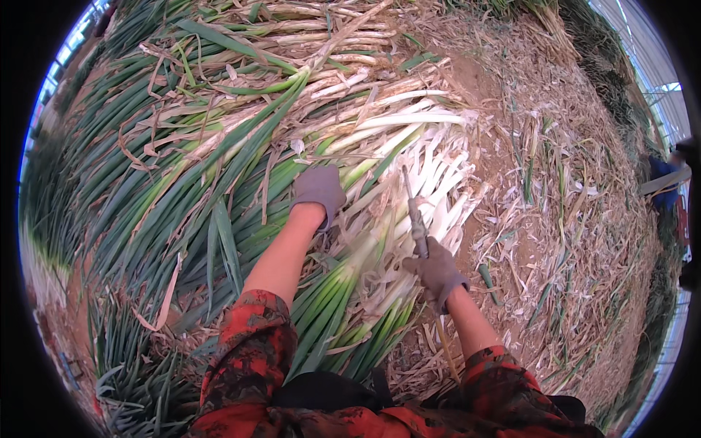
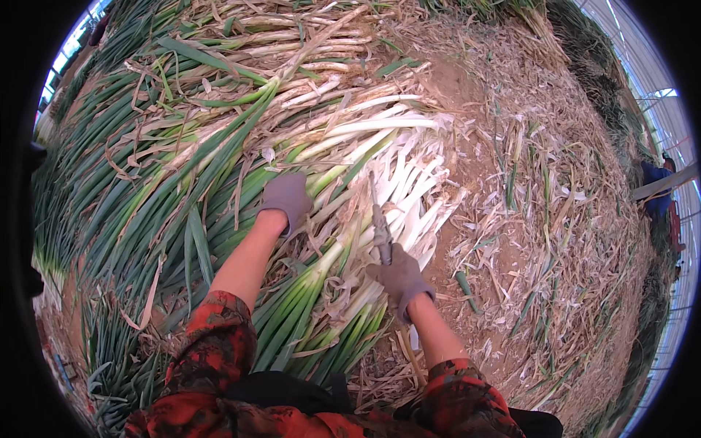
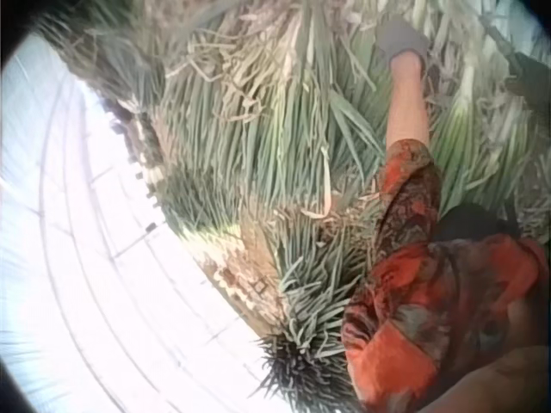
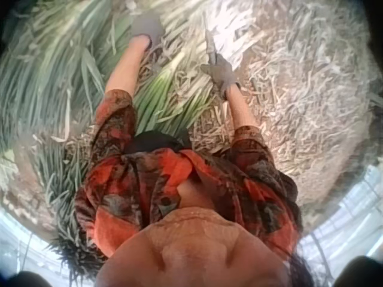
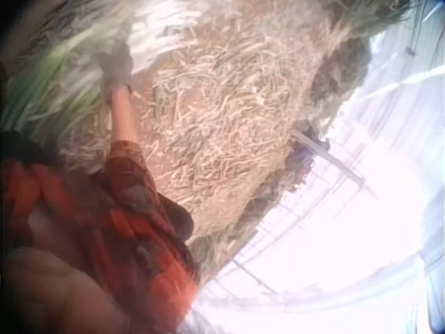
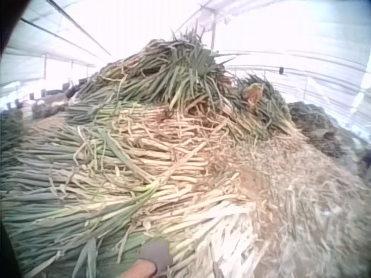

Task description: The person kneels on the ground and uses a knife to trim the white ends of harvested onions. They repeatedly pick up onions, cut the ends, and place the trimmed pieces into a pile.

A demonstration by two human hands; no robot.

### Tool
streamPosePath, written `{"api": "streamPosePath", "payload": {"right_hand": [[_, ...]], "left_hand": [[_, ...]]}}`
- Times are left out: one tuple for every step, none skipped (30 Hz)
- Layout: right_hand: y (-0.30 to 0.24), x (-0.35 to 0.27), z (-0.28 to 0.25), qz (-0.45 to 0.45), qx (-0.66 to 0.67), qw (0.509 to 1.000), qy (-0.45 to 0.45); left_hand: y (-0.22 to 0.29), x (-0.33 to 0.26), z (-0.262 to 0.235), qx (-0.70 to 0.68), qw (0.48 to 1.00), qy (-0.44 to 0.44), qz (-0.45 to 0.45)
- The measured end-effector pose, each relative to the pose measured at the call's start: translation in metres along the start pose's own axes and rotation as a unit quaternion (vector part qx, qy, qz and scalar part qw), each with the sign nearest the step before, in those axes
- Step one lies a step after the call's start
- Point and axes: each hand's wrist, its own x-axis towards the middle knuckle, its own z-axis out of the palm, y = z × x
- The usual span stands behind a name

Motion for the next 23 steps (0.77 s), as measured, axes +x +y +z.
{"api": "streamPosePath", "payload": {"right_hand": [[0.004, -0.017, 0.012, -0.029, -0.062, 0.998, -0.013], [0.005, -0.025, 0.025, -0.066, -0.120, 0.990, -0.033], [0.002, -0.024, 0.028, -0.067, -0.101, 0.992, -0.037], [0.003, -0.029, 0.026, -0.055, -0.087, 0.994, -0.036], [0.003, -0.032, 0.024, -0.044, -0.072, 0.996, -0.035], [0.013, -0.020, 0.020, -0.049, -0.050, 0.997, -0.027], [0.009, -0.026, 0.018, -0.042, -0.035, 0.998, -0.030], [0.004, -0.035, 0.015, -0.035, -0.020, 0.999, -0.032], [0.003, -0.047, 0.021, -0.037, -0.064, 0.995, -0.068], [0.002, -0.061, 0.034, -0.049, -0.107, 0.987, -0.108], [0.005, -0.076, 0.050, -0.072, -0.104, 0.985, -0.120], [-0.001, -0.077, 0.053, -0.078, -0.118, 0.981, -0.131], [-0.006, -0.078, 0.056, -0.085, -0.130, 0.977, -0.142], [-0.010, -0.084, 0.052, -0.079, -0.146, 0.975, -0.146], [-0.019, -0.082, 0.043, -0.046, -0.126, 0.982, -0.133], [-0.016, -0.080, 0.039, -0.046, -0.128, 0.983, -0.124], [-0.011, -0.077, 0.035, -0.047, -0.129, 0.984, -0.114], [-0.008, -0.076, 0.031, -0.047, -0.131, 0.985, -0.105], [-0.010, -0.083, 0.036, -0.005, -0.111, 0.985, -0.130], [-0.010, -0.084, 0.038, -0.020, -0.115, 0.985, -0.126], [-0.010, -0.083, 0.040, -0.034, -0.118, 0.985, -0.122], [-0.008, -0.085, 0.037, -0.039, -0.124, 0.985, -0.110], [-0.007, -0.087, 0.034, -0.035, -0.125, 0.986, -0.105]], "left_hand": [[0.006, 0.000, -0.008, 0.023, 0.995, -0.098, 0.000], [-0.002, -0.006, -0.008, 0.019, 0.995, -0.100, 0.006], [-0.014, -0.017, -0.006, 0.015, 0.995, -0.101, 0.010], [-0.018, -0.027, -0.001, 0.002, 0.994, -0.109, 0.024], [-0.022, -0.034, 0.002, -0.009, 0.989, -0.138, 0.044], [-0.027, -0.043, 0.007, -0.042, 0.989, -0.137, 0.048], [-0.034, -0.054, 0.004, -0.071, 0.988, -0.131, 0.047], [-0.038, -0.065, 0.003, -0.100, 0.986, -0.125, 0.046], [-0.038, -0.073, 0.003, -0.125, 0.986, -0.098, 0.044], [-0.045, -0.081, 0.006, -0.128, 0.989, -0.063, 0.025], [-0.051, -0.085, 0.013, -0.130, 0.991, -0.027, 0.006], [-0.055, -0.089, 0.015, -0.135, 0.991, 0.010, -0.011], [-0.064, -0.090, 0.013, -0.160, 0.987, 0.005, -0.018], [-0.066, -0.089, 0.014, -0.193, 0.981, -0.006, -0.014], [-0.066, -0.088, 0.015, -0.226, 0.974, -0.017, -0.011], [-0.060, -0.087, 0.008, -0.241, 0.969, -0.043, -0.012], [-0.053, -0.087, 0.002, -0.256, 0.964, -0.069, -0.013], [-0.047, -0.088, -0.005, -0.270, 0.958, -0.095, -0.014], [-0.047, -0.098, -0.010, -0.296, 0.951, -0.088, -0.023], [-0.051, -0.106, -0.014, -0.257, 0.963, -0.085, -0.015], [-0.057, -0.113, -0.018, -0.216, 0.973, -0.083, -0.007], [-0.056, -0.116, -0.019, -0.184, 0.979, -0.084, 0.011], [-0.054, -0.118, -0.020, -0.176, 0.977, -0.117, 0.000]]}}
